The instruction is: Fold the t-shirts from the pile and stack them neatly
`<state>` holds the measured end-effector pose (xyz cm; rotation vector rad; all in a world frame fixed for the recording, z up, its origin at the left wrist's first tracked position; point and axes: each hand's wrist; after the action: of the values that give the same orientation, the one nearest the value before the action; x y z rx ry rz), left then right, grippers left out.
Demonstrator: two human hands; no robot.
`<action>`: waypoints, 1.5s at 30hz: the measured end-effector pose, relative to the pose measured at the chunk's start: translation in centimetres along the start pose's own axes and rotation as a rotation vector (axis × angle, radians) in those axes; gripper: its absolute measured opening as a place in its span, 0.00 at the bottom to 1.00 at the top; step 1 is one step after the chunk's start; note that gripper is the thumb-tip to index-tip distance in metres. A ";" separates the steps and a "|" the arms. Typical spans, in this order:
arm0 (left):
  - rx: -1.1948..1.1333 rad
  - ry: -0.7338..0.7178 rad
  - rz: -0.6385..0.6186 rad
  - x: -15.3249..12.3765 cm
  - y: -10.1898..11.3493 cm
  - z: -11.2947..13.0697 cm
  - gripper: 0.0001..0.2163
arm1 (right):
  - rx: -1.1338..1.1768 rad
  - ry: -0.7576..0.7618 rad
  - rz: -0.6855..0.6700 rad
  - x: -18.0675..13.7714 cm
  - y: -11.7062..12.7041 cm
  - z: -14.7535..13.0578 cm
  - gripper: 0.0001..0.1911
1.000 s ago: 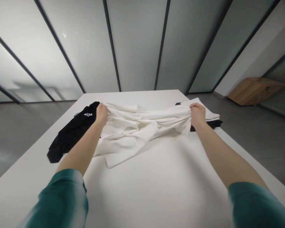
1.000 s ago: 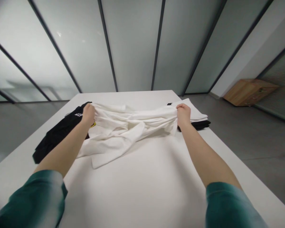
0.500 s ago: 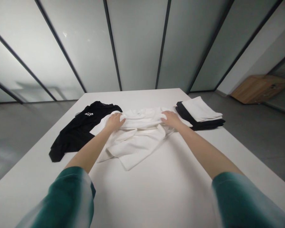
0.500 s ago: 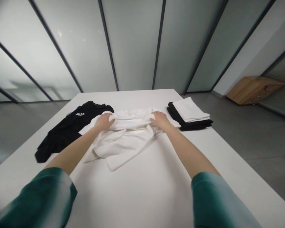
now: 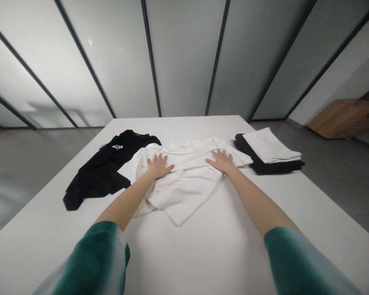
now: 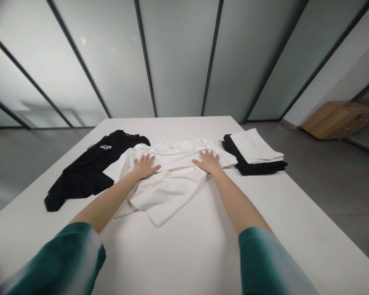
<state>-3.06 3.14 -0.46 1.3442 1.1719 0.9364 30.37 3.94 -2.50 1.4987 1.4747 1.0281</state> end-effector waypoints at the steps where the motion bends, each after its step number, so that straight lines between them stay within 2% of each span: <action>1: -0.001 -0.003 -0.009 0.4 0.0 0.0 0.37 | -0.003 0.024 -0.002 0.4 0.1 0.3 0.40; 5: -0.012 -0.032 -0.057 2.2 0.1 -0.3 0.37 | -0.018 0.132 -0.055 1.9 0.9 1.4 0.36; 8: -0.034 -0.032 -0.053 3.4 0.7 -0.3 0.35 | -0.063 0.104 0.046 2.4 2.0 1.0 0.32; 11: -0.034 0.054 0.105 3.5 1.6 0.7 0.29 | -0.104 0.041 0.253 1.5 2.8 -1.2 0.23; 13: -0.048 0.049 0.236 2.8 2.3 2.0 0.22 | -0.071 0.080 0.277 -0.1 3.0 -3.5 0.18; 16: -0.101 -0.173 0.287 1.0 2.7 3.8 0.17 | 0.001 0.175 0.103 -3.6 2.1 -6.7 0.19; 19: -0.071 -0.414 0.276 -0.9 2.1 4.6 0.21 | -0.035 0.280 -0.015 -7.0 0.6 -8.2 0.25; 21: -0.003 -0.446 0.264 -1.8 1.5 4.5 0.20 | -0.056 0.340 -0.057 -8.2 -0.1 -7.8 0.22; 23: 0.059 -0.393 0.240 -2.6 1.2 4.0 0.18 | -0.031 0.408 -0.108 -8.4 -0.3 -6.6 0.16; 28: 0.081 -0.239 0.128 -4.3 2.6 2.0 0.14 | 0.108 0.519 -0.152 -7.5 1.4 -2.9 0.14; 32: 0.101 -0.198 -0.045 -5.8 4.6 1.3 0.14 | 0.216 0.486 -0.197 -8.2 3.3 -2.7 0.15; 34: 0.106 -0.303 -0.235 -6.3 5.6 1.2 0.13 | 0.316 0.437 -0.308 -8.9 4.0 -3.4 0.15; 36: 0.090 -0.471 -0.467 -6.5 6.4 1.1 0.13 | 0.424 0.380 -0.445 -9.3 4.6 -3.9 0.16; 37: 0.078 -0.535 -0.537 -6.5 6.7 1.1 0.13 | 0.463 0.343 -0.484 -9.3 4.8 -4.0 0.17; 38: 0.065 -0.559 -0.550 -6.4 6.8 1.1 0.15 | 0.482 0.298 -0.481 -9.2 5.0 -4.0 0.18; 39: 0.054 -0.538 -0.502 -6.3 6.9 1.1 0.16 | 0.476 0.250 -0.436 -9.1 5.1 -3.9 0.19; 43: 0.014 -0.316 -0.095 -5.1 5.7 1.8 0.21 | 0.240 0.082 -0.158 -8.3 4.6 -3.4 0.23; 45: 0.024 -0.243 -0.006 -4.6 4.4 2.7 0.26 | 0.073 0.024 -0.152 -8.4 3.8 -3.4 0.30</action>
<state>-0.84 -1.67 3.99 1.4292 1.0024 0.7334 28.63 -4.62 2.02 1.4047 1.6318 0.9137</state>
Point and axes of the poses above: each hand's wrist, its own x-axis towards the middle knuckle, its own y-axis out of the back of the hand, z = x × y, and after that the axes turned 13 degrees about x, right-handed
